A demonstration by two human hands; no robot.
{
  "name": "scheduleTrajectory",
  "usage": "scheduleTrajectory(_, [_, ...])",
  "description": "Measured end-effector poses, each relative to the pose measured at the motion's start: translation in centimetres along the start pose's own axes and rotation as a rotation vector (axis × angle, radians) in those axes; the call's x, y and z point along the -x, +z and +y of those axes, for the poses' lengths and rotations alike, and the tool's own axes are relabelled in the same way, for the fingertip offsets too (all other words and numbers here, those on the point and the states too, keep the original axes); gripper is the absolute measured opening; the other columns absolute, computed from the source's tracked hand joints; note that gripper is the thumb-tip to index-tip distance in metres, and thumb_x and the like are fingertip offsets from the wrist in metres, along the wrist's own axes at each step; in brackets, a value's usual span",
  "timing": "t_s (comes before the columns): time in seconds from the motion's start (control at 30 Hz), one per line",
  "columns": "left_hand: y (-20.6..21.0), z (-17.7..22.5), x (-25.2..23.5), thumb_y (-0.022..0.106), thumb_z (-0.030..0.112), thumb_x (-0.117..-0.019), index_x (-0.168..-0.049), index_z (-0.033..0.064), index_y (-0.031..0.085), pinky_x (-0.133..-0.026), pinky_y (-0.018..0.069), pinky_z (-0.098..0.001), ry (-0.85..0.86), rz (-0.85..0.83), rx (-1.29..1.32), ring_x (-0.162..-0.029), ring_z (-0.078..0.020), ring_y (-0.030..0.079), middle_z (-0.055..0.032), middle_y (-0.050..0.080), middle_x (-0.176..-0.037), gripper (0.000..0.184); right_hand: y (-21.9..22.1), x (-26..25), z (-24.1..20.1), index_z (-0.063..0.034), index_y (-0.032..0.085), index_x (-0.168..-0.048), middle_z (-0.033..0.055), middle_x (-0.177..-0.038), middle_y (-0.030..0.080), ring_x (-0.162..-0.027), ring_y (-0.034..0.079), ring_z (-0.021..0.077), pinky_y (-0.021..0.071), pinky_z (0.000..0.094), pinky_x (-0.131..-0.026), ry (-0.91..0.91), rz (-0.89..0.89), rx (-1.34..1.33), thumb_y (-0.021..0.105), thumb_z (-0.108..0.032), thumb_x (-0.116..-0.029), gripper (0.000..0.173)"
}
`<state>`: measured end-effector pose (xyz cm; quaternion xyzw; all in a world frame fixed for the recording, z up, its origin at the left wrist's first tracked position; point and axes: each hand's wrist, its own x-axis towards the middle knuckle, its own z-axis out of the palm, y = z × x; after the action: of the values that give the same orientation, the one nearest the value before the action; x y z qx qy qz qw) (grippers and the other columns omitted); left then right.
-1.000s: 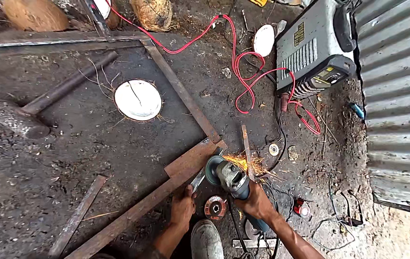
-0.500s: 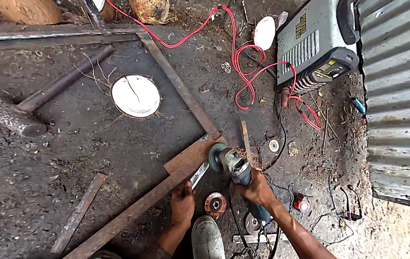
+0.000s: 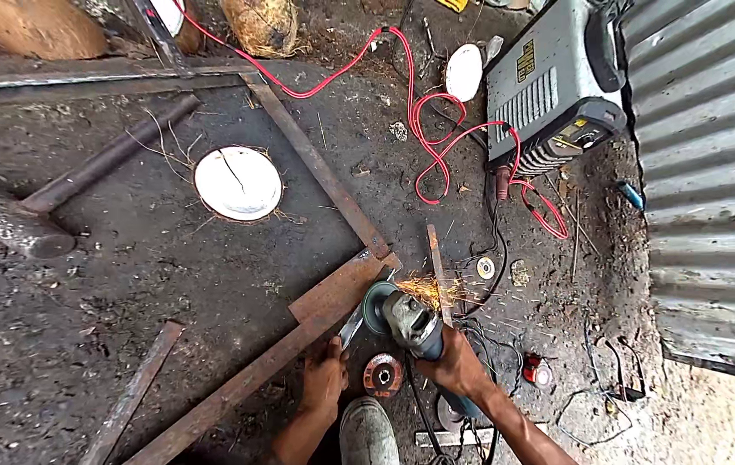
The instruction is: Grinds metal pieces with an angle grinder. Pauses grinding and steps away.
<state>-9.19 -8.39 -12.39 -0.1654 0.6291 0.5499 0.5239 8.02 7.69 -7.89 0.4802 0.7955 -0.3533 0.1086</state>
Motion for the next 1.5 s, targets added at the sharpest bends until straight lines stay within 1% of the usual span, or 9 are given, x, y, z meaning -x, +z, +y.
scheduleTrajectory(0.17, [0.2, 0.7, 0.4, 0.041, 0.023, -0.1127, -0.094, 0.0061, 0.054, -0.038, 0.0335, -0.0185, -0.093, -0.018, 0.051, -0.04, -0.0054, 0.035, 0.0004, 0.049, -0.064, 0.029, -0.6, -0.9, 0.0, -0.0032, 0.065, -0.117, 0.0077, -0.097, 0.073, -0.091, 0.072, 0.0191, 0.0582, 0.0454, -0.085, 0.004, 0.072, -0.058, 0.084, -0.037, -0.0664, 0.064])
scheduleTrajectory(0.37, [0.1, 0.9, 0.0, 0.042, 0.025, -0.1124, -0.093, 0.0084, 0.054, -0.037, 0.0311, -0.0179, -0.146, -0.036, 0.117, -0.04, -0.0044, 0.033, 0.002, 0.047, -0.062, 0.028, -0.2, -0.1, 0.0, -0.0045, 0.066, -0.117, 0.0084, -0.098, 0.074, -0.094, 0.072, 0.0215, 0.0581, 0.0479, -0.087, -0.004, 0.002, -0.003, 0.084, -0.041, -0.0655, 0.065])
scheduleTrajectory(0.5, [0.0, 0.9, 0.3, 0.041, 0.027, -0.1125, -0.093, 0.0091, 0.053, -0.037, 0.0309, -0.0177, -0.181, -0.033, 0.133, -0.039, -0.0041, 0.032, 0.0025, 0.046, -0.062, 0.029, -0.6, -1.1, 0.2, -0.0034, 0.066, -0.115, 0.0063, -0.096, 0.073, -0.09, 0.072, 0.017, 0.0586, 0.043, -0.085, -0.018, 0.075, -0.089, 0.084, -0.036, -0.0662, 0.061])
scheduleTrajectory(0.63, [-0.1, 0.9, -0.1, 0.04, 0.028, -0.1126, -0.092, 0.0103, 0.052, -0.037, 0.0308, -0.0182, -0.222, -0.053, 0.165, -0.039, -0.0044, 0.031, 0.0032, 0.044, -0.061, 0.03, -0.1, 0.0, 0.2, -0.0042, 0.067, -0.116, 0.0073, -0.097, 0.074, -0.092, 0.072, 0.0194, 0.0586, 0.0458, -0.087, -0.026, 0.021, -0.045, 0.085, -0.04, -0.0656, 0.064])
scheduleTrajectory(0.8, [-0.3, 0.8, 0.0, 0.04, 0.03, -0.1126, -0.09, 0.0113, 0.052, -0.036, 0.0302, -0.0179, -0.24, -0.064, 0.181, -0.038, -0.0041, 0.03, 0.0042, 0.042, -0.059, 0.031, -0.5, -1.0, 0.5, -0.0039, 0.066, -0.113, 0.0062, -0.094, 0.073, -0.089, 0.071, 0.0175, 0.0584, 0.0442, -0.084, -0.018, 0.067, -0.079, 0.084, -0.038, -0.066, 0.061])
scheduleTrajectory(1.0, [0.0, 1.3, -0.2, 0.038, 0.033, -0.1128, -0.086, 0.011, 0.051, -0.037, 0.0313, -0.0188, -0.292, -0.07, 0.2, -0.037, -0.005, 0.03, 0.0056, 0.036, -0.054, 0.037, -0.2, -0.1, 0.5, -0.0046, 0.066, -0.116, 0.007, -0.098, 0.074, -0.094, 0.072, 0.0179, 0.0586, 0.0441, -0.088, -0.044, 0.009, -0.04, 0.085, -0.04, -0.066, 0.064])
scheduleTrajectory(1.13, [-0.1, 1.2, -0.1, 0.039, 0.034, -0.1127, -0.085, 0.0114, 0.051, -0.037, 0.0315, -0.0187, -0.298, -0.066, 0.207, -0.037, -0.0047, 0.031, 0.0056, 0.037, -0.054, 0.038, -0.6, -0.9, 0.5, -0.0038, 0.065, -0.116, 0.0059, -0.096, 0.073, -0.09, 0.072, 0.0159, 0.0587, 0.0423, -0.085, -0.027, 0.054, -0.098, 0.084, -0.036, -0.0658, 0.062])
scheduleTrajectory(1.33, [-0.1, 1.2, -0.5, 0.039, 0.034, -0.1126, -0.084, 0.0114, 0.051, -0.037, 0.0314, -0.0188, -0.306, -0.082, 0.215, -0.037, -0.005, 0.03, 0.0059, 0.035, -0.052, 0.038, -0.3, -0.2, 0.4, -0.0047, 0.067, -0.116, 0.0075, -0.098, 0.074, -0.093, 0.072, 0.0192, 0.0582, 0.0457, -0.088, -0.031, 0.008, -0.033, 0.085, -0.038, -0.0653, 0.063])
scheduleTrajectory(1.5, [-0.1, 1.0, -0.2, 0.038, 0.034, -0.1127, -0.084, 0.0115, 0.051, -0.037, 0.0317, -0.0191, -0.307, -0.072, 0.207, -0.037, -0.0052, 0.03, 0.0056, 0.036, -0.053, 0.038, -1.0, -1.5, 0.5, -0.0031, 0.066, -0.114, 0.007, -0.095, 0.073, -0.09, 0.072, 0.0175, 0.0582, 0.0439, -0.084, -0.025, 0.083, -0.071, 0.084, -0.037, -0.0661, 0.061])
